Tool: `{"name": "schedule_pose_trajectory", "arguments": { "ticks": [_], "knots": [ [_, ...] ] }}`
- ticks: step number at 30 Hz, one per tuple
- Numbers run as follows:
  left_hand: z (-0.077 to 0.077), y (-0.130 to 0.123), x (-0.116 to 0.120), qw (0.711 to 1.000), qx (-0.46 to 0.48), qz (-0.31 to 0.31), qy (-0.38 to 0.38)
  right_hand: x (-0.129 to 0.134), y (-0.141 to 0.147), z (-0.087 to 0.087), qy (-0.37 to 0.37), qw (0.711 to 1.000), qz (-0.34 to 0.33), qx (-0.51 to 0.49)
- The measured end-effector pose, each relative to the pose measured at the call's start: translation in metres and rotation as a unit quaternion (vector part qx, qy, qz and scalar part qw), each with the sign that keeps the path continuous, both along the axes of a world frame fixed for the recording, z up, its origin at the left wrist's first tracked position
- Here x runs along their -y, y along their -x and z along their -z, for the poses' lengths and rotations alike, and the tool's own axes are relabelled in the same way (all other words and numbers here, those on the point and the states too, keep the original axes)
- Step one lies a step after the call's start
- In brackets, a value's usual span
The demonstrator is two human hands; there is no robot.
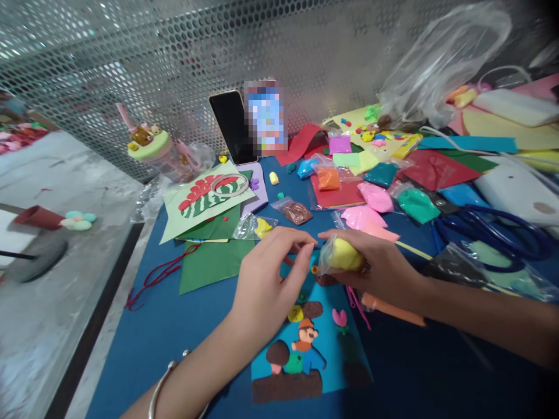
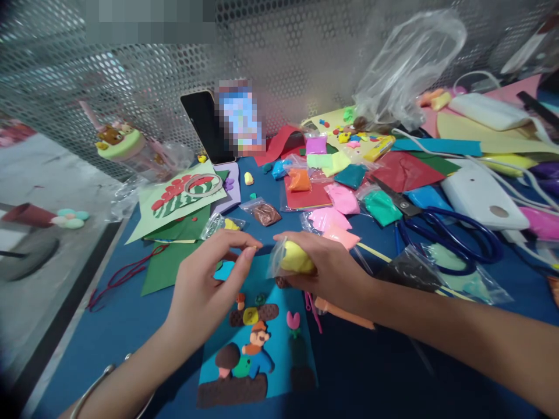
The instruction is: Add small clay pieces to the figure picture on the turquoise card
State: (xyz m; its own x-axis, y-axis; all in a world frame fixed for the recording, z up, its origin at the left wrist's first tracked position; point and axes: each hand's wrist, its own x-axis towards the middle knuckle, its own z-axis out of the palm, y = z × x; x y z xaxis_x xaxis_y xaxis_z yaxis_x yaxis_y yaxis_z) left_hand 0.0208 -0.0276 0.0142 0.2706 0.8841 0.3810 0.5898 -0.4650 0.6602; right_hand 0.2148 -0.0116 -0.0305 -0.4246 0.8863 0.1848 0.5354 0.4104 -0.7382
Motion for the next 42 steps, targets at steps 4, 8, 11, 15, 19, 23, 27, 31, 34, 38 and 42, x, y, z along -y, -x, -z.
{"name": "schedule_pose_trajectory", "arguments": {
  "ticks": [4,8,11,15,19,23,27,31,34,38,42],
  "knots": [
    [0.001,0.002,0.0,1.0,-0.013,0.001,0.015,-0.001,0.0,0.001,0.021,1.0,0.011,-0.02],
    [0.0,0.003,0.0,1.0,-0.018,-0.009,0.007,-0.001,0.0,0.003,0.044,0.998,0.016,-0.042],
    [0.0,0.003,0.0,1.0,-0.012,-0.013,-0.008,-0.002,-0.001,0.005,0.037,0.998,0.012,-0.04],
    [0.002,0.002,-0.002,0.999,0.008,-0.002,-0.031,-0.002,-0.002,0.007,0.013,0.999,0.015,-0.027],
    [0.004,0.004,-0.004,0.999,-0.005,0.006,-0.053,-0.004,-0.002,0.009,-0.013,1.0,0.016,-0.017],
    [0.003,0.006,-0.005,0.996,-0.061,0.018,-0.055,-0.005,-0.002,0.009,-0.036,0.999,0.014,-0.018],
    [0.001,0.005,-0.004,0.994,-0.093,0.022,-0.057,-0.011,-0.004,-0.002,-0.07,0.997,0.006,0.031],
    [-0.001,0.006,0.0,0.998,-0.056,0.018,-0.036,-0.023,-0.02,-0.014,-0.114,0.99,0.042,0.078],
    [0.0,0.007,0.005,0.999,-0.008,0.028,-0.024,-0.032,-0.034,-0.011,-0.123,0.983,0.026,0.134],
    [-0.004,0.005,0.009,0.996,0.017,0.059,-0.063,-0.029,-0.038,-0.008,-0.156,0.971,0.051,0.172],
    [-0.01,-0.001,0.015,0.989,-0.007,0.093,-0.111,-0.008,-0.024,-0.026,-0.163,0.985,-0.016,0.057]
  ]
}}
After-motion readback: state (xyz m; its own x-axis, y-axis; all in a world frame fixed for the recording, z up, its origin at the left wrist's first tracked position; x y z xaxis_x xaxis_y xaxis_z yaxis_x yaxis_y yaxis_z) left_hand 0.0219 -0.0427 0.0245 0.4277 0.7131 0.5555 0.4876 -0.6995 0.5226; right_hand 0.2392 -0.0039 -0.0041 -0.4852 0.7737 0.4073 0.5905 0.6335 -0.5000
